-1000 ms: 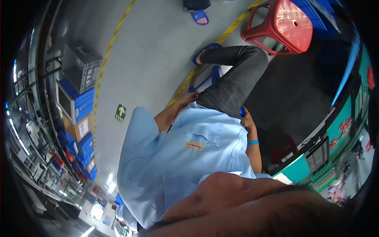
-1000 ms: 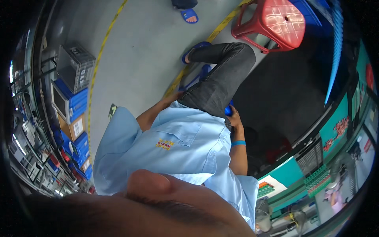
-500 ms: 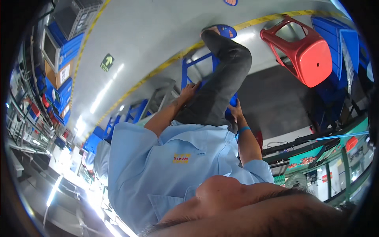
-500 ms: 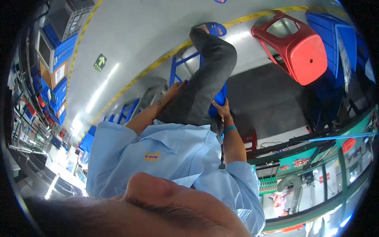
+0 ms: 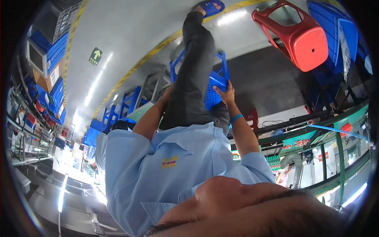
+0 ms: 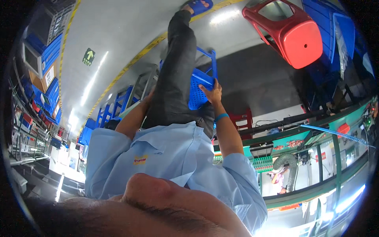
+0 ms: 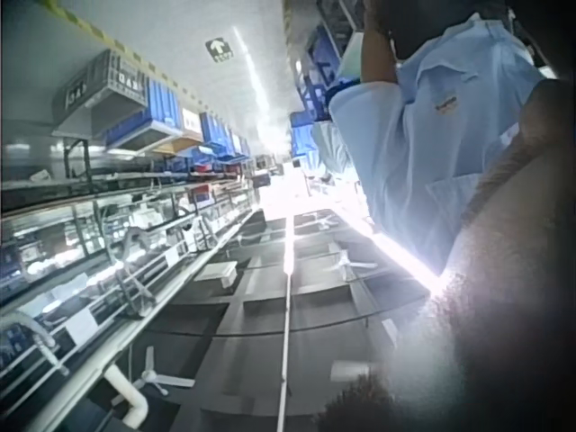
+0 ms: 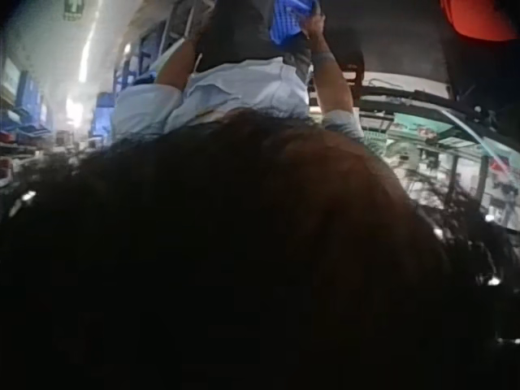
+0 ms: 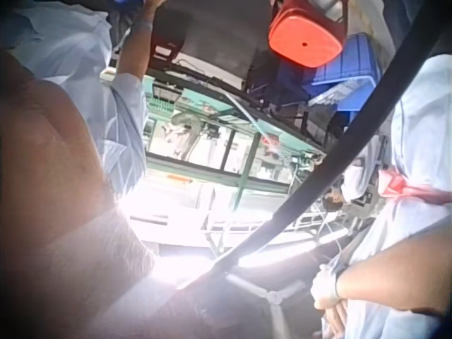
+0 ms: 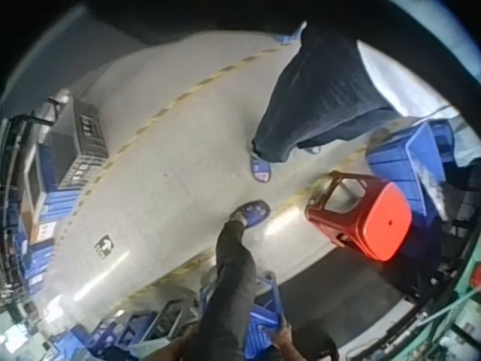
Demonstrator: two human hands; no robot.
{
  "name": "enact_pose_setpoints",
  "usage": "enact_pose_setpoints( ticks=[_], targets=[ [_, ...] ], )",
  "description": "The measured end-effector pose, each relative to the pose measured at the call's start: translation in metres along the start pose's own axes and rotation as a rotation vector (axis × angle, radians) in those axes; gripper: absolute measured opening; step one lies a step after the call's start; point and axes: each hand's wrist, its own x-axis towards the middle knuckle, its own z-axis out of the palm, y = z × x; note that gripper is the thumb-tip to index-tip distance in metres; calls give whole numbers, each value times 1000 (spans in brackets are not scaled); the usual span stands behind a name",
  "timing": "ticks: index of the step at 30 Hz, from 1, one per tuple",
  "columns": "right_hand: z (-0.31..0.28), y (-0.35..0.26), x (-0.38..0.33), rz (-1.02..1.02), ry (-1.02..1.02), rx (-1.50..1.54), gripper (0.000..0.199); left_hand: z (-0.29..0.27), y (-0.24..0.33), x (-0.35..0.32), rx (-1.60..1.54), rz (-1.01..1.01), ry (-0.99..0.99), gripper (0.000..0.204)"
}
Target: Soldering various electronic components onto a printed circuit board at a manual assembly station.
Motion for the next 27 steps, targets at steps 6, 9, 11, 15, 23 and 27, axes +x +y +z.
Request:
enact_pose_setpoints(
  ticks=[6,9,11,15,23,27],
  targets=[
    [21,-33,-9,-31,43,-51,116,-36,4,-8,-120,-85,-64,55],
    [29,-46,-12,-14,-38,11,118,-56,6,-11,-111,-123,-77,55],
    [35,-54,-11,-36,-51,55,117,-67,9,-13,-96,-138,-76,55],
    [45,-63,-15,-7,-121,105,116,-82,17,-11,-53,-142,-74,56],
    [43,-81,-29,-10,-126,133,114,-101,13,-9,4,-119,-72,58],
    [46,-86,-32,34,-176,106,112,-114,2,-5,33,-105,-58,58]
  ],
)
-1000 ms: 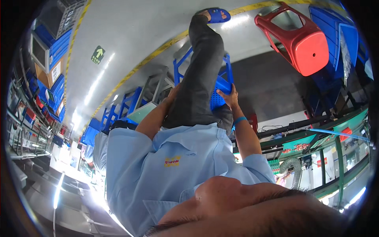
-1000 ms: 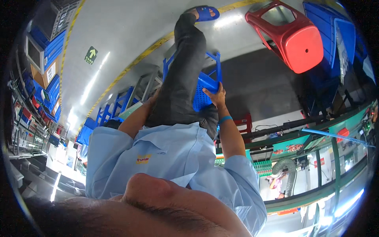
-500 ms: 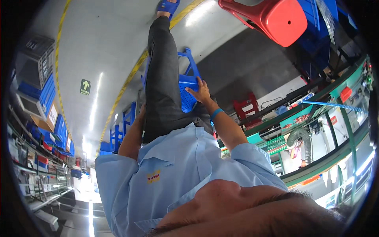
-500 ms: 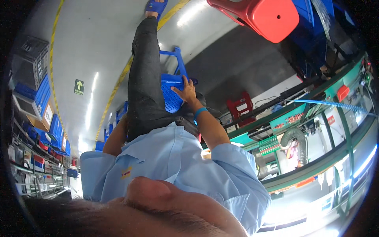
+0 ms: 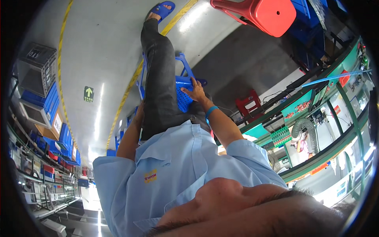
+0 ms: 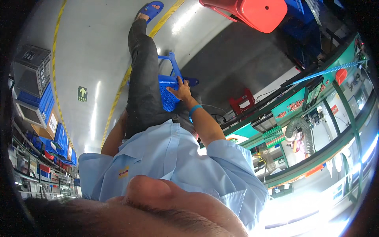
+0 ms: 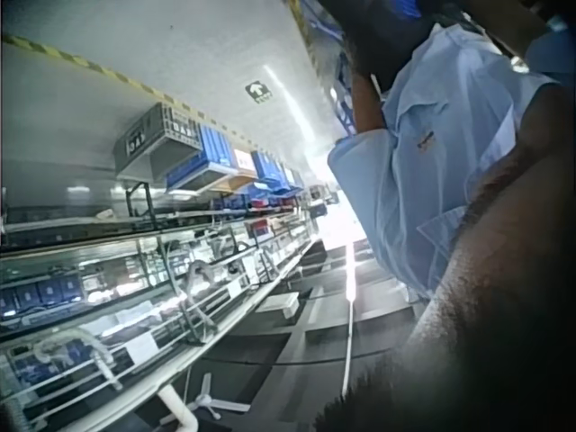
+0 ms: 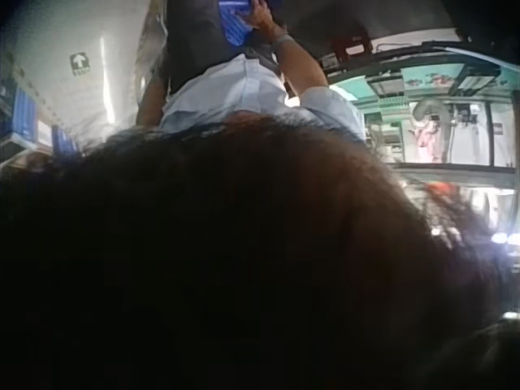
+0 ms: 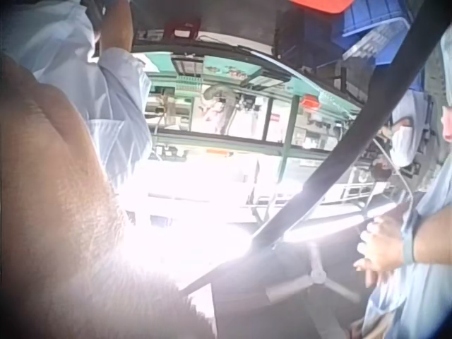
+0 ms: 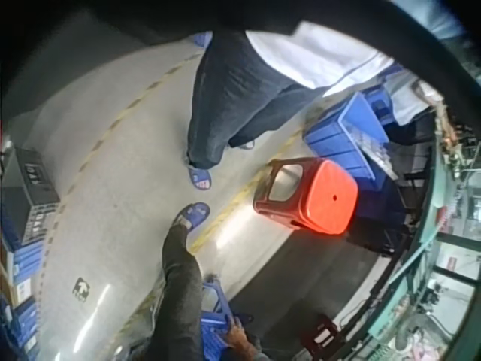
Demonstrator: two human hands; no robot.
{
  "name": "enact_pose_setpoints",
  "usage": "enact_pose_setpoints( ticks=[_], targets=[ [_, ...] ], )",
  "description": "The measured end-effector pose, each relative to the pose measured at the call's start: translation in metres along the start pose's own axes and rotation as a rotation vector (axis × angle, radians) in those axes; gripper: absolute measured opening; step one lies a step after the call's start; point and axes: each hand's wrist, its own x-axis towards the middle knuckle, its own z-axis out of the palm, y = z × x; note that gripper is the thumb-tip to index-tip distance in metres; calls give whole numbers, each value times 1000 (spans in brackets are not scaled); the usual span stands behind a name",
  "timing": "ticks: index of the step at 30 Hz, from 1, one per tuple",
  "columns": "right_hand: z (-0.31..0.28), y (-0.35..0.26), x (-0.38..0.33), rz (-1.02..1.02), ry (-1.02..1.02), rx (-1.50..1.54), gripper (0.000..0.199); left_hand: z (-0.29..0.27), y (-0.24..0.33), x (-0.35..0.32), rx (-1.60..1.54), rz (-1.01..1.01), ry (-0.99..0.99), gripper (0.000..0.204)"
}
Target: Soldering various electronic components onto a printed circuit board at a manual assembly station.
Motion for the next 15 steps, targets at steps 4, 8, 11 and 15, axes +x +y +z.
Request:
enact_pose_setpoints(
  ticks=[4,8,11,15],
  targets=[
    [8,7,-1,-57,35,54,111,-14,-12,15,123,64,-14,59],
    [15,16,-3,-44,50,72,109,-22,-29,28,274,144,-22,58],
    [15,20,-3,-41,58,67,109,-24,-31,30,163,99,52,57],
    [13,21,-4,28,41,68,109,-14,-11,16,531,245,-53,55]
  ],
)
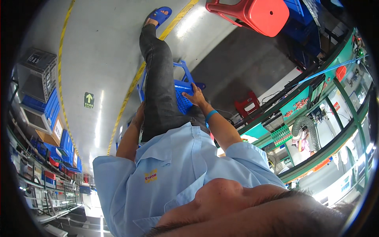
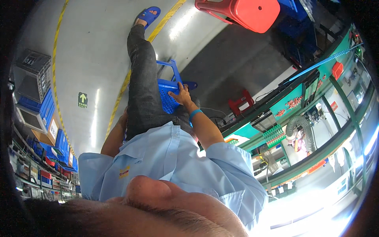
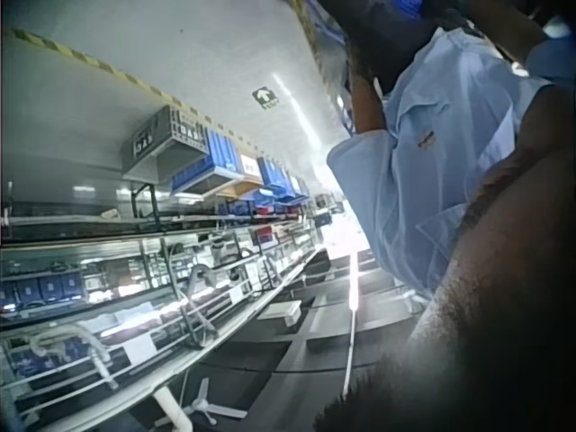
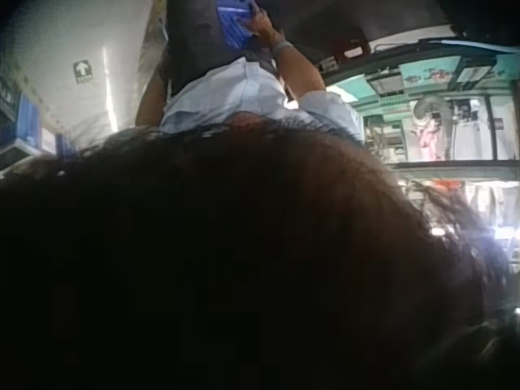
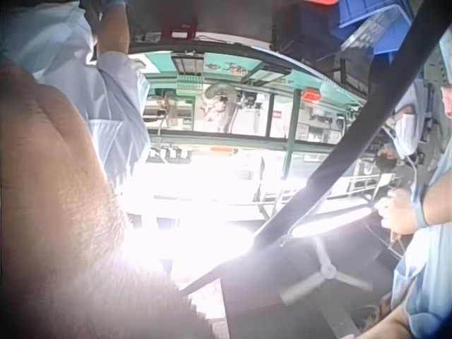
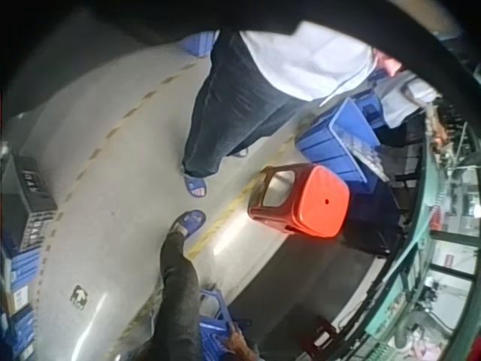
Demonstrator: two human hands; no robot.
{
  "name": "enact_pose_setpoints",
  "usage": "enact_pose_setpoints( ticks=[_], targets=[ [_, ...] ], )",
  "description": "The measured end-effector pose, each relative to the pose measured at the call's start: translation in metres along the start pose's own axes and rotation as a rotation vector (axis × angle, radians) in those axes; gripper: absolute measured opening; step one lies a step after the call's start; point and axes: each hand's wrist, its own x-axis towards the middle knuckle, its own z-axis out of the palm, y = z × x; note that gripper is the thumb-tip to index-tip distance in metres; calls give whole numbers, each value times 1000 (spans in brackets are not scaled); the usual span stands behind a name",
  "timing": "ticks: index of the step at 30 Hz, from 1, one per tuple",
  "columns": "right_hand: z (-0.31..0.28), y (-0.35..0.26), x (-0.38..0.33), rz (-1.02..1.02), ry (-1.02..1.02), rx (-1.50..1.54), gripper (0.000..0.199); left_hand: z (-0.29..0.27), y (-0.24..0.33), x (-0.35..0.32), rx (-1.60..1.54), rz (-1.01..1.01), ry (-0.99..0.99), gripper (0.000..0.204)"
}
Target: Soldering various electronic components onto a printed circuit board at a manual assembly station.
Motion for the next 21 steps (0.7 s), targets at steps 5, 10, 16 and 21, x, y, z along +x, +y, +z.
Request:
enact_pose_setpoints(
  ticks=[5,10,16,21],
  targets=[
    [-3,5,0,26,-32,11,109,9,28,-16,-582,-198,71,55],
    [-3,13,-2,-2,-11,1,111,7,6,0,-87,100,-114,56],
    [-12,11,-1,-61,7,-5,112,12,-3,10,54,235,3,56],
    [-20,10,-2,4,-22,-14,116,13,26,12,-187,13,-5,56]
  ],
)
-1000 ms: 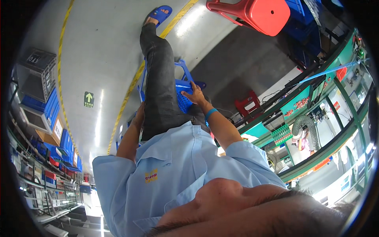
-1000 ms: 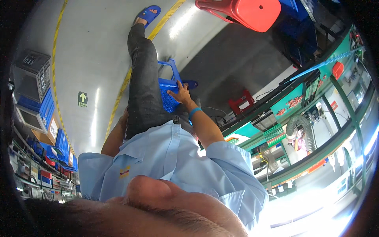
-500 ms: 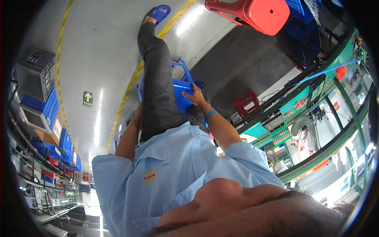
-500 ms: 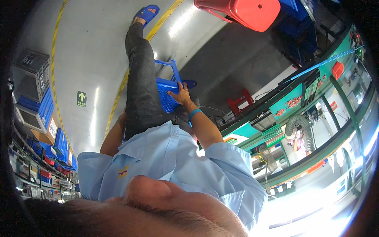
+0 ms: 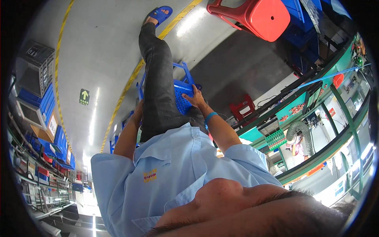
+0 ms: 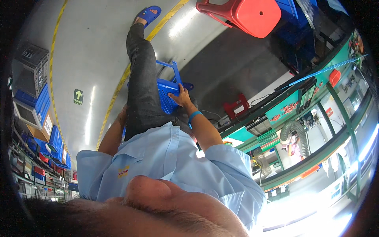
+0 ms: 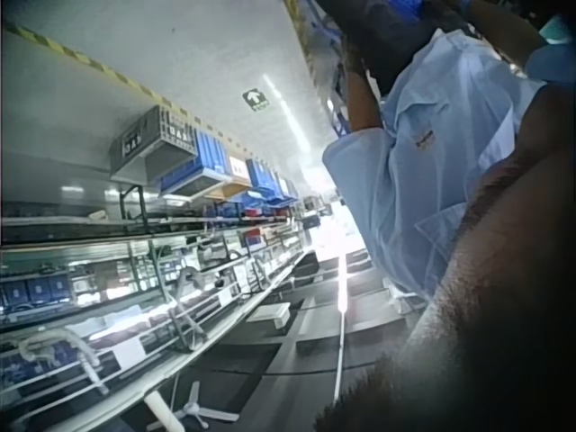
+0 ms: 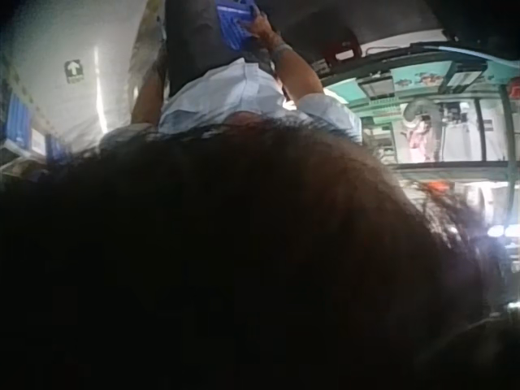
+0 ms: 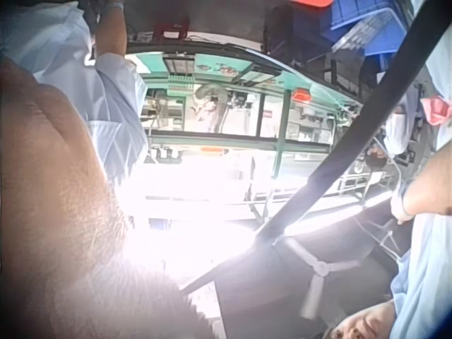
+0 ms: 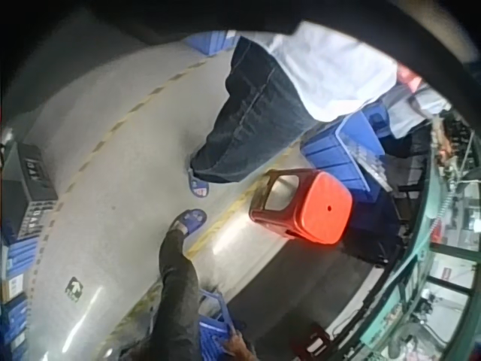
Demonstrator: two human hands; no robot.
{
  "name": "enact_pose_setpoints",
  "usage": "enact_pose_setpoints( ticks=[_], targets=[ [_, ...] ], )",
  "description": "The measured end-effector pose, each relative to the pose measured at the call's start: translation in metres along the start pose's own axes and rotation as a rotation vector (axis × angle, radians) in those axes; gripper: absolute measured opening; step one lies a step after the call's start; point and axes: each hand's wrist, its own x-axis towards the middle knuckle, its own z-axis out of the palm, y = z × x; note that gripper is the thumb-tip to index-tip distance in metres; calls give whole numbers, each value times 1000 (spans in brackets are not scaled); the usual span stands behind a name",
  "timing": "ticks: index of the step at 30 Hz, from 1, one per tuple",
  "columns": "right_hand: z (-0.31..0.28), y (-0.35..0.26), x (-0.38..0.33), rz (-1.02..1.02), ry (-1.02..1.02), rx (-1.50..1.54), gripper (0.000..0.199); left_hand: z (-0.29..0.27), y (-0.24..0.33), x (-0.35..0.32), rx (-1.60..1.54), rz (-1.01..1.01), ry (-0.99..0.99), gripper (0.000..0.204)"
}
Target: Soldering various electronic components onto a printed circuit board at a manual assembly station.
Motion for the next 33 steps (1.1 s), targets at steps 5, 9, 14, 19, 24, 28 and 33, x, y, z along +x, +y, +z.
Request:
enact_pose_setpoints(
  ticks=[5,9,14,19,24,28,33],
  targets=[
    [0,14,15,-23,18,39,121,7,34,20,-294,-219,-38,56],
    [7,38,27,120,71,122,125,26,82,39,-635,-426,-95,56],
    [8,62,41,151,87,136,126,49,135,40,-1134,-673,-157,56],
    [-55,82,50,52,22,380,123,54,94,81,-1090,-679,-242,56],
    [-85,66,56,-170,361,50,117,64,8,131,-964,-488,-253,55],
    [-77,60,45,-182,376,82,118,46,-47,126,-834,-384,-230,55],
    [-40,56,21,-162,297,154,115,4,-104,96,-717,-272,-212,55]
  ],
)
